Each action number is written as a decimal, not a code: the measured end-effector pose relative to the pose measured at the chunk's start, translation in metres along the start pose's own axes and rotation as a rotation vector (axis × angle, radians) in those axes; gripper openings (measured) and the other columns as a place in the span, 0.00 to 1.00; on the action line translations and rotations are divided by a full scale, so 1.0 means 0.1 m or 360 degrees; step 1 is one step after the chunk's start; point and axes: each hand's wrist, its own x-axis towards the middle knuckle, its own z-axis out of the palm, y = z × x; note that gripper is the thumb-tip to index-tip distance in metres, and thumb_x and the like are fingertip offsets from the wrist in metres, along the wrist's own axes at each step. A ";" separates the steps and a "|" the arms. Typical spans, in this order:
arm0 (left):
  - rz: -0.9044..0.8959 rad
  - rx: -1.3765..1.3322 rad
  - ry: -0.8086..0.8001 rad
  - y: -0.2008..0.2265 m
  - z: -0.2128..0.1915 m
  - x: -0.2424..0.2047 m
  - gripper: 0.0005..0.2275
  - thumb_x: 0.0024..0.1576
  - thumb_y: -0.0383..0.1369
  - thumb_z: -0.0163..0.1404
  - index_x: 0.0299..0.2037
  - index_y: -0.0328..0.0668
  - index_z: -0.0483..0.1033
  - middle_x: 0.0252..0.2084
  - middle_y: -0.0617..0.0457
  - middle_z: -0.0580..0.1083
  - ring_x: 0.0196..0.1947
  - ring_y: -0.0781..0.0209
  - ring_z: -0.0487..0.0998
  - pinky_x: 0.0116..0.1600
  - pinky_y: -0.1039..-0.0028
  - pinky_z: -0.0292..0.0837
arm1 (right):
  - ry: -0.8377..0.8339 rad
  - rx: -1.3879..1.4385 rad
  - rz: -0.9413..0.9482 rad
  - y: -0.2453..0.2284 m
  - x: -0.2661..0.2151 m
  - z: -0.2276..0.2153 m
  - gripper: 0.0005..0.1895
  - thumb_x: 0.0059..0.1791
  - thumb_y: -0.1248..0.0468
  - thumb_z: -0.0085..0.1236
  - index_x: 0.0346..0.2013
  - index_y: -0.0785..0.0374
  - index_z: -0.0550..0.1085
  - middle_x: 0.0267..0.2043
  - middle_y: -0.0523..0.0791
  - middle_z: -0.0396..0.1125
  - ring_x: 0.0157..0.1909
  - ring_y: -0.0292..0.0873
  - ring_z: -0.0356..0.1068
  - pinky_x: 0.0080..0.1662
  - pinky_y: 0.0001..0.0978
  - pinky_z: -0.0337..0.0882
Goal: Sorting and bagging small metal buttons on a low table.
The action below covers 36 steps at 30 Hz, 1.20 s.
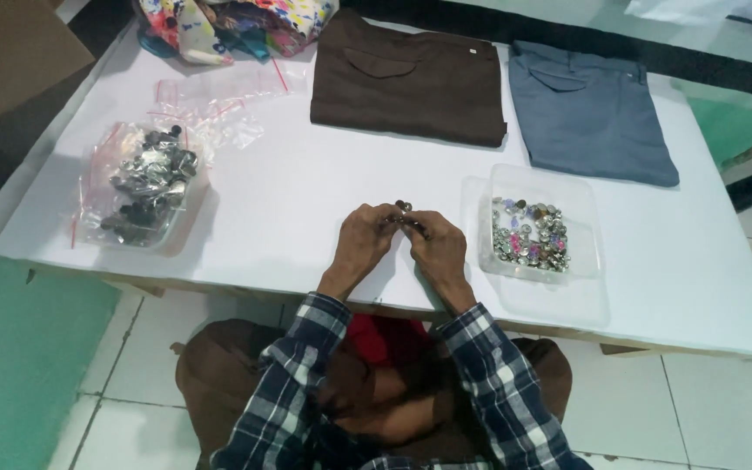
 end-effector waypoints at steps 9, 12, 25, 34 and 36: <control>-0.0148 -0.0096 0.0041 0.05 -0.02 0.06 0.09 0.54 0.26 0.58 0.42 0.53 0.82 0.38 0.57 0.81 0.39 0.59 0.83 0.52 0.71 0.77 | -0.0004 0.0349 0.0184 -0.05 0.06 -0.02 0.16 0.45 0.68 0.68 0.48 0.55 0.81 0.45 0.50 0.75 0.45 0.51 0.76 0.44 0.38 0.78; -0.0194 -0.0278 0.0113 0.02 -0.01 0.02 0.13 0.55 0.25 0.58 0.49 0.48 0.79 0.44 0.52 0.80 0.44 0.55 0.82 0.54 0.66 0.76 | 0.0011 0.0358 0.0204 0.05 0.03 -0.03 0.20 0.46 0.66 0.68 0.53 0.57 0.79 0.47 0.54 0.73 0.45 0.52 0.75 0.45 0.41 0.78; -0.0295 -0.0481 0.0079 -0.03 0.00 0.00 0.22 0.53 0.22 0.59 0.58 0.44 0.74 0.46 0.45 0.78 0.48 0.51 0.80 0.58 0.67 0.77 | -0.0020 0.0388 0.0386 0.05 0.03 0.00 0.22 0.45 0.65 0.68 0.54 0.59 0.77 0.45 0.51 0.74 0.45 0.43 0.74 0.44 0.29 0.75; -0.0060 -0.0509 0.0188 0.14 -0.03 -0.01 0.20 0.52 0.24 0.60 0.56 0.41 0.75 0.47 0.42 0.77 0.46 0.48 0.80 0.52 0.65 0.80 | 0.0317 0.0276 -0.0126 -0.06 -0.13 0.00 0.25 0.46 0.67 0.67 0.58 0.65 0.72 0.50 0.55 0.71 0.44 0.51 0.76 0.38 0.35 0.78; 0.0074 -0.0413 0.0332 0.25 -0.05 0.01 0.15 0.54 0.28 0.61 0.52 0.43 0.77 0.46 0.46 0.78 0.43 0.53 0.80 0.49 0.68 0.80 | 0.0462 0.0171 -0.0368 -0.33 -0.25 -0.18 0.17 0.51 0.68 0.61 0.55 0.64 0.74 0.46 0.50 0.72 0.39 0.46 0.76 0.35 0.31 0.79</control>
